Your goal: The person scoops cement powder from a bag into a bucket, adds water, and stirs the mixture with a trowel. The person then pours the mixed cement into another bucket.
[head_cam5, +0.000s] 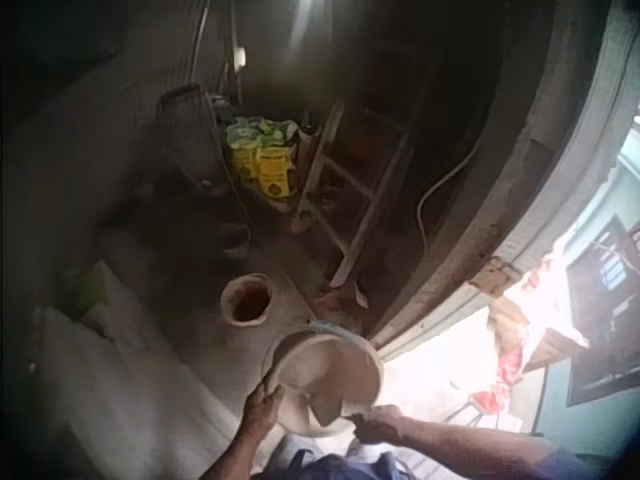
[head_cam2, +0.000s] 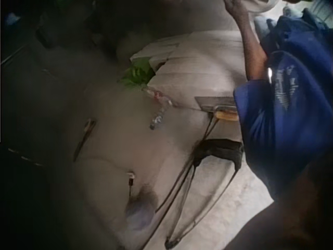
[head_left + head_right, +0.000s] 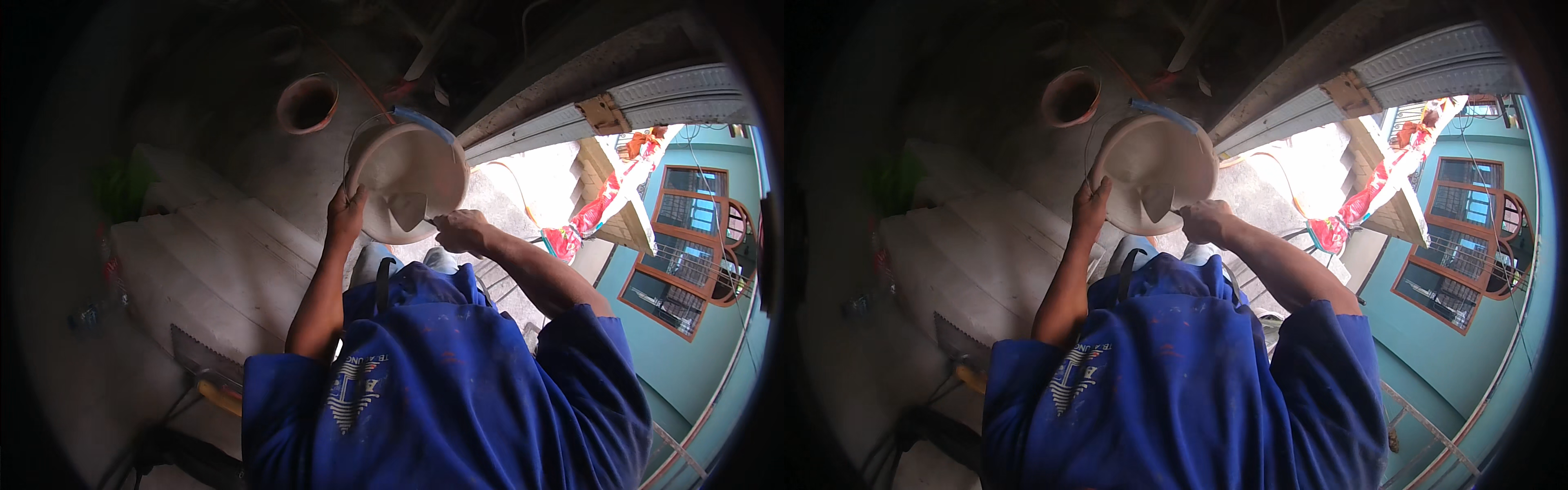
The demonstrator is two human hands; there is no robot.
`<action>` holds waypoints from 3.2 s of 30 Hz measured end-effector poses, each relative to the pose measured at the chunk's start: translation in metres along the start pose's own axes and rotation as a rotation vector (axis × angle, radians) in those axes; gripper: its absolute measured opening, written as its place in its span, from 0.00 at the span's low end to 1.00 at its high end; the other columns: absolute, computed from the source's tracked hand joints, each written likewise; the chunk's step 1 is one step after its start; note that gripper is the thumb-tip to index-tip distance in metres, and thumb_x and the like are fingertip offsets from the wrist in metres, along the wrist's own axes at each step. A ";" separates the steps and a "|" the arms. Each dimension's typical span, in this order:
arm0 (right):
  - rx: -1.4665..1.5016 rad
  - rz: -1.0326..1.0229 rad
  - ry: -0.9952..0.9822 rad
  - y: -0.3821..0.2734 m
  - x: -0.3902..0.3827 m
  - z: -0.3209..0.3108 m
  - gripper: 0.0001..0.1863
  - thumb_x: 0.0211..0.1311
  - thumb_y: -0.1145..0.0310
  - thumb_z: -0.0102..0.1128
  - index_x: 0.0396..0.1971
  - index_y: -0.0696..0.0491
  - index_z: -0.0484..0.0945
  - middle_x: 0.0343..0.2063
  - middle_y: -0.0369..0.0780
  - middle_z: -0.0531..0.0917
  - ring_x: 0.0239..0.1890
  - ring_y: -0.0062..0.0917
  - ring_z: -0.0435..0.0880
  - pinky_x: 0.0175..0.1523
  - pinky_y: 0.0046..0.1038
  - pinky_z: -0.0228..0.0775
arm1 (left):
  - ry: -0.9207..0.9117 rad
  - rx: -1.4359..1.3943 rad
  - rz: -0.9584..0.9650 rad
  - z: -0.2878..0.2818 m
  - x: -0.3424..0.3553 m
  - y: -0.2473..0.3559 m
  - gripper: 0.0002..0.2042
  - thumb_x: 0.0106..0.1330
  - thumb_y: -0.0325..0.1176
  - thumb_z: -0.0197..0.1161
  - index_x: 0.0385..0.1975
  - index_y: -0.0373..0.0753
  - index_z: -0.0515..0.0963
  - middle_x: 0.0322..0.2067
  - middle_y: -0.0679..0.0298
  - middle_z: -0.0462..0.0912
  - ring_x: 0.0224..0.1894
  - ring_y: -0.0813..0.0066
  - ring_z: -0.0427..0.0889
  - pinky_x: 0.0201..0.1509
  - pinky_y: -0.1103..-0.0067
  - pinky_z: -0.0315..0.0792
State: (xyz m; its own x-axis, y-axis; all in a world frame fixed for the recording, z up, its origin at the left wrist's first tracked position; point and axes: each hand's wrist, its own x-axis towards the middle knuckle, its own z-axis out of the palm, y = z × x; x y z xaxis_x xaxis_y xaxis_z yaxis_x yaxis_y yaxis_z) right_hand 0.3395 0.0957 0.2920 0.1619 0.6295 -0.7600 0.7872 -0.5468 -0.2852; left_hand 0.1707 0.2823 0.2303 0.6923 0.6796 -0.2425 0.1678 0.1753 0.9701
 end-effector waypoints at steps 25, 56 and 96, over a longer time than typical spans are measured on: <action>0.909 -0.277 0.608 -0.081 0.243 -0.181 0.18 0.68 0.59 0.61 0.45 0.58 0.71 0.31 0.42 0.80 0.34 0.26 0.85 0.35 0.29 0.78 | 0.555 -0.234 -0.215 -0.225 0.157 -0.015 0.25 0.61 0.31 0.65 0.59 0.33 0.71 0.44 0.56 0.81 0.43 0.67 0.83 0.42 0.74 0.79; 1.057 -0.137 -0.316 -0.590 0.497 -0.497 0.10 0.63 0.67 0.63 0.35 0.56 0.73 0.18 0.37 0.76 0.14 0.25 0.76 0.18 0.28 0.70 | -1.000 -1.642 -0.100 -0.664 0.513 0.040 0.27 0.75 0.46 0.51 0.72 0.53 0.57 0.49 0.56 0.76 0.43 0.61 0.78 0.44 0.65 0.78; 1.542 0.410 1.070 -0.409 0.885 -0.845 0.18 0.58 0.65 0.71 0.41 0.53 0.71 0.23 0.38 0.76 0.18 0.25 0.76 0.20 0.31 0.75 | 0.796 -0.643 -0.508 -1.101 1.030 0.178 0.16 0.61 0.29 0.57 0.49 0.31 0.76 0.43 0.51 0.80 0.46 0.52 0.81 0.49 0.57 0.80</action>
State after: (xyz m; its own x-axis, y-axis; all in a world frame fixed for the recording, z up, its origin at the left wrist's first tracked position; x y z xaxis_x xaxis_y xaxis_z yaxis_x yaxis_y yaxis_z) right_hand 0.6631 1.3432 0.2292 0.8894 0.0528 -0.4540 -0.4209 -0.2925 -0.8586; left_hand 0.1411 1.7976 0.1447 -0.0326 0.6442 -0.7641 -0.2481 0.7354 0.6306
